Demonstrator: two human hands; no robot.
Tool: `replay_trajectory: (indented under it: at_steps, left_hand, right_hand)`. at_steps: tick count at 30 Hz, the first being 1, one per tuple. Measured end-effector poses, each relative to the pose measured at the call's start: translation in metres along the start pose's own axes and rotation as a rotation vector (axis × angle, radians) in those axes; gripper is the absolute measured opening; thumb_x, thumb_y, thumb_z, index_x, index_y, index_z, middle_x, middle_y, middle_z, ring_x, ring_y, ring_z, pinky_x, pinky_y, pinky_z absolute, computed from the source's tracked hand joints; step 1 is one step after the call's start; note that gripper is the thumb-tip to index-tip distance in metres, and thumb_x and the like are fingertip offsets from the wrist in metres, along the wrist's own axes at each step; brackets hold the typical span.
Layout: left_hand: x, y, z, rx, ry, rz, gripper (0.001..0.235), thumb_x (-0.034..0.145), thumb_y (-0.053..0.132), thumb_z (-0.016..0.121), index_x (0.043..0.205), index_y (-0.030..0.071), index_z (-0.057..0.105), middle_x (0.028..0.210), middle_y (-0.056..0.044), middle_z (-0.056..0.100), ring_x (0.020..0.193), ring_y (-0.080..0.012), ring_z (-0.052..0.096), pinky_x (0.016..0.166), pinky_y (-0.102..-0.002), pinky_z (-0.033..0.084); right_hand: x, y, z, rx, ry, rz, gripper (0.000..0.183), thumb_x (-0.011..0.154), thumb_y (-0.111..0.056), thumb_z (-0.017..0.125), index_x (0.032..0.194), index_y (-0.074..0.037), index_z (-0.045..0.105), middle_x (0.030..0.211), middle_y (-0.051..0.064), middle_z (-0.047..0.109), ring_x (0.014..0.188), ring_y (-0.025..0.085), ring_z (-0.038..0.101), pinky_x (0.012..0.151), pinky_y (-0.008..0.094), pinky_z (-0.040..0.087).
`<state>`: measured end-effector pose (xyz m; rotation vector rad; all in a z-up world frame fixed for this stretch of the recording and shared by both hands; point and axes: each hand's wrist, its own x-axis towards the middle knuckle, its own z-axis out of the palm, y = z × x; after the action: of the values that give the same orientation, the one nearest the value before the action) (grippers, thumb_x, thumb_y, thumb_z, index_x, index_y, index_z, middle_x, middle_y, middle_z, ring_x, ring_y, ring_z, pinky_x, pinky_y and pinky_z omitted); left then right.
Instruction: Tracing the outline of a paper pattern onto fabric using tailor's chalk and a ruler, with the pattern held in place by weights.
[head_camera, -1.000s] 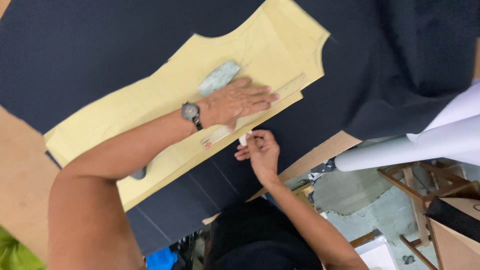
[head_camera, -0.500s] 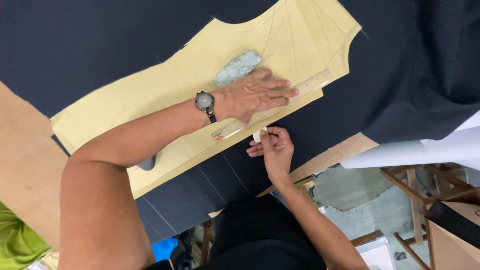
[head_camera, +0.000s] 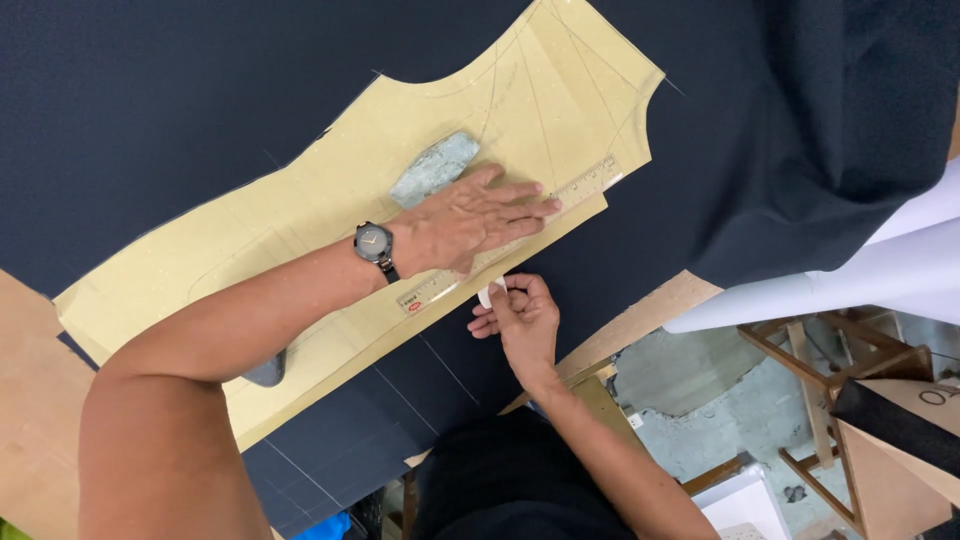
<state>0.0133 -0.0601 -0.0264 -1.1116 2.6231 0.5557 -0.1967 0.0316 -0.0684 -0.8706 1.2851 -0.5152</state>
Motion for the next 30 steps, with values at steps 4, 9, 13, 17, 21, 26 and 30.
replay_trajectory:
  at_steps: [4, 9, 13, 17, 21, 26, 30]
  left_hand:
    - [0.0005, -0.0012, 0.0026, 0.003, 0.022, 0.010, 0.117, 0.067, 0.050, 0.099, 0.166, 0.021, 0.042, 0.180, 0.004, 0.032, 0.165, -0.0222, 0.025, 0.125, -0.053, 0.028]
    - [-0.0004, 0.0004, 0.0023, 0.022, 0.030, 0.001, 0.116, 0.068, 0.051, 0.097, 0.166, 0.022, 0.041, 0.180, 0.005, 0.031, 0.165, -0.0214, 0.025, 0.125, -0.053, 0.027]
    - [0.0003, 0.0006, 0.0023, 0.050, 0.022, -0.004, 0.118, 0.069, 0.056, 0.096, 0.167, 0.024, 0.039, 0.180, 0.006, 0.030, 0.165, -0.0200, 0.024, 0.125, -0.051, 0.027]
    - [0.0013, 0.0010, 0.0017, 0.049, 0.011, -0.015, 0.119, 0.070, 0.057, 0.095, 0.168, 0.024, 0.037, 0.180, 0.007, 0.029, 0.166, -0.0188, 0.023, 0.126, -0.051, 0.026]
    - [0.0006, 0.0005, 0.0023, 0.032, 0.013, -0.015, 0.118, 0.071, 0.056, 0.095, 0.168, 0.024, 0.037, 0.179, 0.006, 0.031, 0.166, -0.0194, 0.024, 0.126, -0.051, 0.026]
    - [0.0014, -0.0009, 0.0056, 0.012, 0.005, -0.019, 0.120, 0.067, 0.059, 0.096, 0.167, 0.025, 0.039, 0.179, 0.007, 0.031, 0.165, -0.0192, 0.024, 0.126, -0.051, 0.027]
    - [0.0033, -0.0018, 0.0085, 0.030, 0.020, -0.016, 0.124, 0.064, 0.062, 0.096, 0.167, 0.026, 0.038, 0.179, 0.008, 0.030, 0.165, -0.0185, 0.022, 0.126, -0.051, 0.026]
  right_hand:
    - [0.0007, 0.0026, 0.0000, -0.005, 0.002, -0.010, 0.023, 0.107, -0.006, 0.062, 0.121, 0.012, 0.055, 0.081, 0.034, 0.076, 0.056, 0.037, 0.078, 0.044, 0.037, 0.069]
    - [0.0002, 0.0025, 0.0003, -0.006, 0.007, -0.016, 0.023, 0.106, -0.006, 0.062, 0.120, 0.010, 0.055, 0.080, 0.034, 0.076, 0.055, 0.037, 0.078, 0.044, 0.037, 0.069]
    - [-0.0007, 0.0018, 0.0019, 0.007, 0.018, -0.021, 0.023, 0.106, -0.005, 0.061, 0.120, 0.011, 0.055, 0.080, 0.034, 0.076, 0.055, 0.037, 0.078, 0.044, 0.037, 0.069]
    - [-0.0021, 0.0016, 0.0034, 0.013, 0.016, -0.027, 0.022, 0.106, -0.004, 0.061, 0.119, 0.012, 0.055, 0.080, 0.034, 0.076, 0.055, 0.037, 0.078, 0.043, 0.036, 0.069]
    - [-0.0038, 0.0030, 0.0073, 0.018, 0.015, -0.031, 0.021, 0.106, -0.004, 0.061, 0.118, 0.012, 0.055, 0.079, 0.034, 0.075, 0.054, 0.036, 0.078, 0.042, 0.036, 0.069]
    - [-0.0029, 0.0074, 0.0091, 0.035, 0.025, -0.023, 0.021, 0.106, -0.003, 0.060, 0.118, 0.013, 0.054, 0.079, 0.036, 0.075, 0.052, 0.038, 0.077, 0.041, 0.036, 0.068]
    - [-0.0017, 0.0084, 0.0080, 0.040, 0.027, -0.021, 0.019, 0.106, -0.001, 0.060, 0.117, 0.013, 0.054, 0.078, 0.038, 0.074, 0.052, 0.040, 0.076, 0.039, 0.037, 0.067]
